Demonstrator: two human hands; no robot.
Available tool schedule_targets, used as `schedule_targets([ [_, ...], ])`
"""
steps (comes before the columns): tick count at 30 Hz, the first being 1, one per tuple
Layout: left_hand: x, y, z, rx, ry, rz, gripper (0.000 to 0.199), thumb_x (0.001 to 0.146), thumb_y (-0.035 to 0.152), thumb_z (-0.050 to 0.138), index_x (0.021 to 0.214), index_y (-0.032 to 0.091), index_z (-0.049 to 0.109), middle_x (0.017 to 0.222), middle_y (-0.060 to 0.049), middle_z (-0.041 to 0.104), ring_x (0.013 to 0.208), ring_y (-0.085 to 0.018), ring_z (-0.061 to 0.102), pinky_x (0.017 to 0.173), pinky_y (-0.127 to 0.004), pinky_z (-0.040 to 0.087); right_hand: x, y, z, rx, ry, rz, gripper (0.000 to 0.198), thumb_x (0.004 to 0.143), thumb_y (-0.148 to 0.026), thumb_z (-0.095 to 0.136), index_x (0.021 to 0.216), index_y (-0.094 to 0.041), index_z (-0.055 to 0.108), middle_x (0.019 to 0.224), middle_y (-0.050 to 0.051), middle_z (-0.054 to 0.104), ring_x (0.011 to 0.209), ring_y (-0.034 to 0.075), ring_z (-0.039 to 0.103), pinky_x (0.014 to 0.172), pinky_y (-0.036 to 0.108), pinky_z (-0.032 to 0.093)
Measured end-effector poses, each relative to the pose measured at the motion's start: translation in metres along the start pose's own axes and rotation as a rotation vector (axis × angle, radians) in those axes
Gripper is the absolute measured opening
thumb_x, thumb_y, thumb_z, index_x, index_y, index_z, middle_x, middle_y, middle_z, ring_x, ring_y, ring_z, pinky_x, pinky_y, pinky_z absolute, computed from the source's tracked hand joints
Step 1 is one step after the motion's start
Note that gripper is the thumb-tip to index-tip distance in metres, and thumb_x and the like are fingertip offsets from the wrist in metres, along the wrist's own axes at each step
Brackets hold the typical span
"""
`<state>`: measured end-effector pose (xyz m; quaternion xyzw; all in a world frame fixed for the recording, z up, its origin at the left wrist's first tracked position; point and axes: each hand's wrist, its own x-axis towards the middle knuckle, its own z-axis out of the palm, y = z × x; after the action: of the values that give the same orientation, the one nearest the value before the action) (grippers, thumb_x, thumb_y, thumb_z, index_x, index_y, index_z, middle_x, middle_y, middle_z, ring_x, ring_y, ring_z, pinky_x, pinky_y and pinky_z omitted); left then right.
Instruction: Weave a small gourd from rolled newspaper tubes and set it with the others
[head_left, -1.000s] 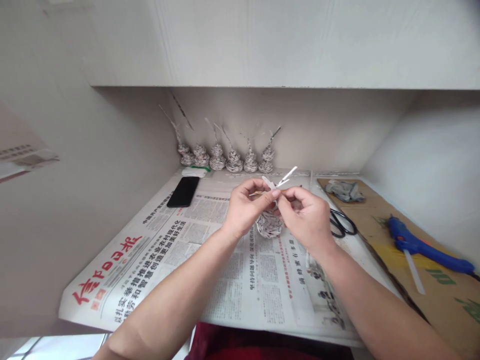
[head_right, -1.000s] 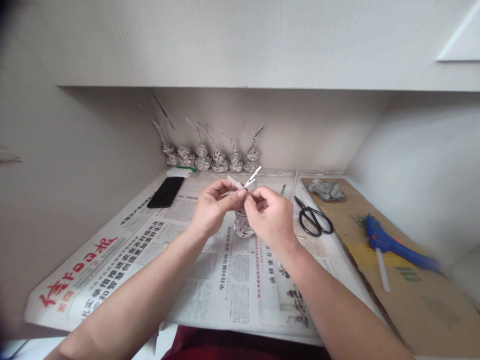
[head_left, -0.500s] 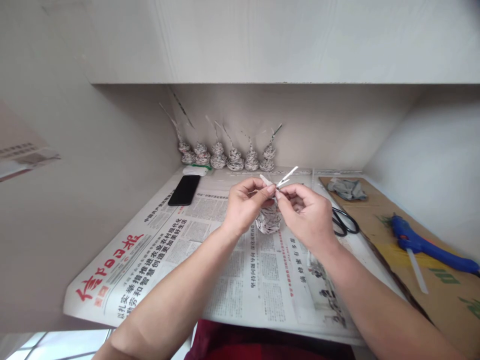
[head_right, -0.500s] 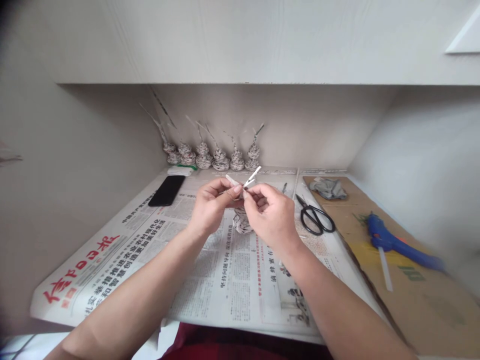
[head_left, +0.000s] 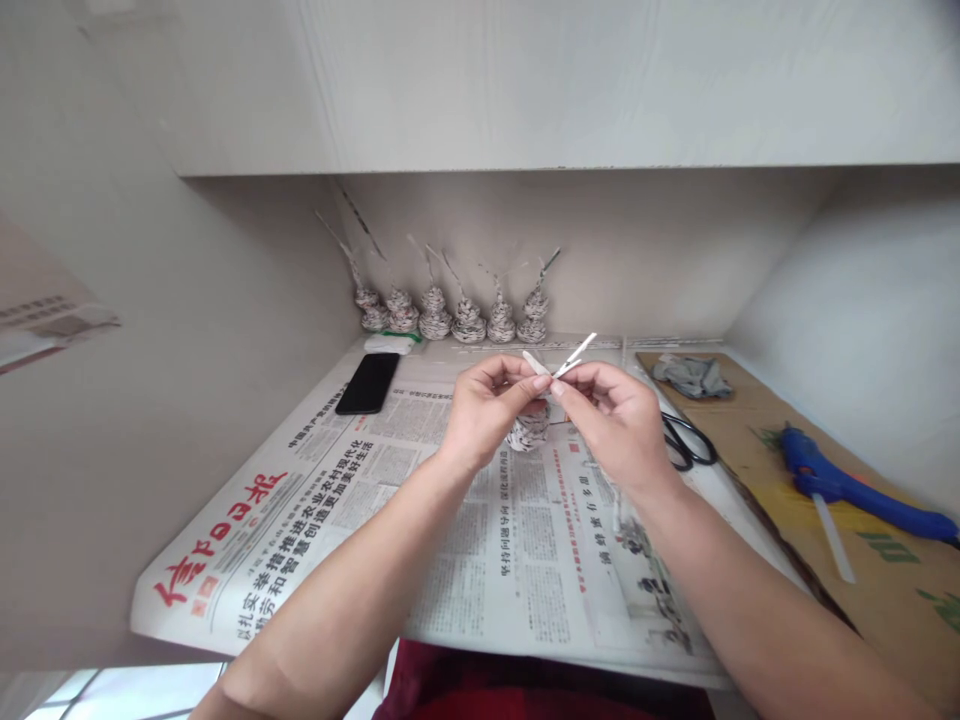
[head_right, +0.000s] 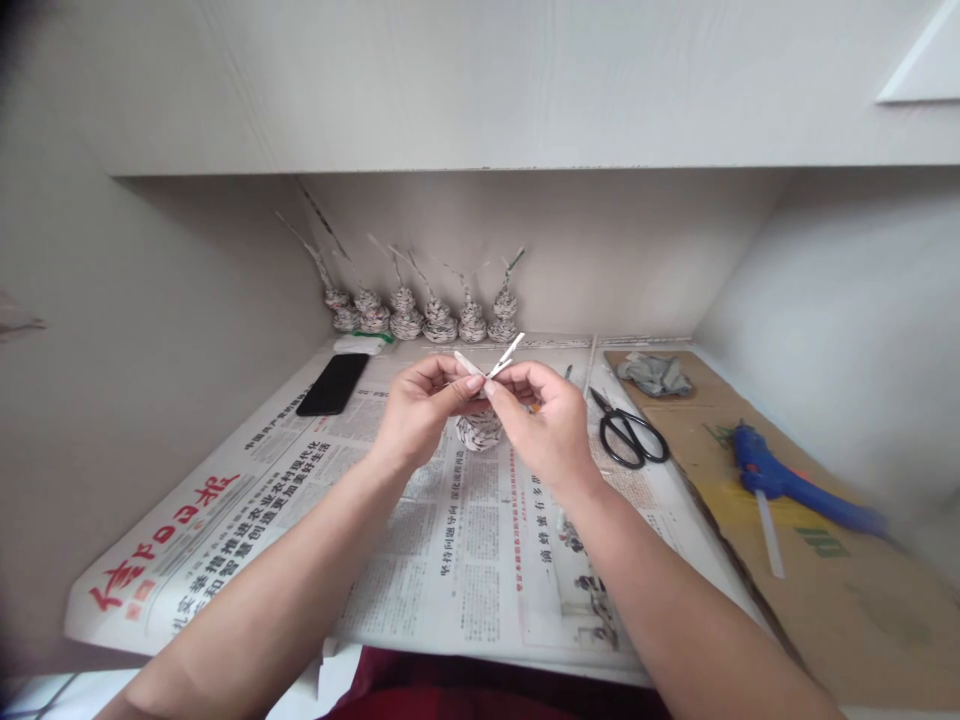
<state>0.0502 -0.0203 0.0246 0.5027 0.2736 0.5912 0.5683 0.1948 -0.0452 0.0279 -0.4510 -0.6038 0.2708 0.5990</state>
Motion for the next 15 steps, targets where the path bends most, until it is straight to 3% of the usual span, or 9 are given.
schedule_targets([
  [7, -0.0023, 0.0016, 0.0014, 0.043, -0.015, 0.023, 0.028, 0.071, 0.034, 0.082, 0.078, 0.015, 0.063, 0.078, -0.001, 0.063, 0.069, -0.010, 0.061, 0.069, -0.027, 0.061, -0.0005, -0.0025, 0.0020, -0.010, 0.000, 0.001, 0.015, 0.081, -0.033, 0.072, 0.076, -0.020, 0.065, 0.075, 0.002, 0.068, 0.070, 0.016, 0.062, 0.067, 0.029, 0.050],
  [15, -0.0043, -0.0043, 0.0045, 0.068, -0.054, 0.091, 0.022, 0.079, 0.031, 0.075, 0.082, 0.017, 0.058, 0.083, 0.001, 0.057, 0.071, -0.009, 0.058, 0.066, -0.022, 0.058, -0.0053, -0.0016, 0.0031, -0.144, 0.029, -0.131, 0.005, 0.085, -0.025, 0.065, 0.082, -0.021, 0.065, 0.078, 0.002, 0.067, 0.071, 0.016, 0.061, 0.071, 0.031, 0.050],
])
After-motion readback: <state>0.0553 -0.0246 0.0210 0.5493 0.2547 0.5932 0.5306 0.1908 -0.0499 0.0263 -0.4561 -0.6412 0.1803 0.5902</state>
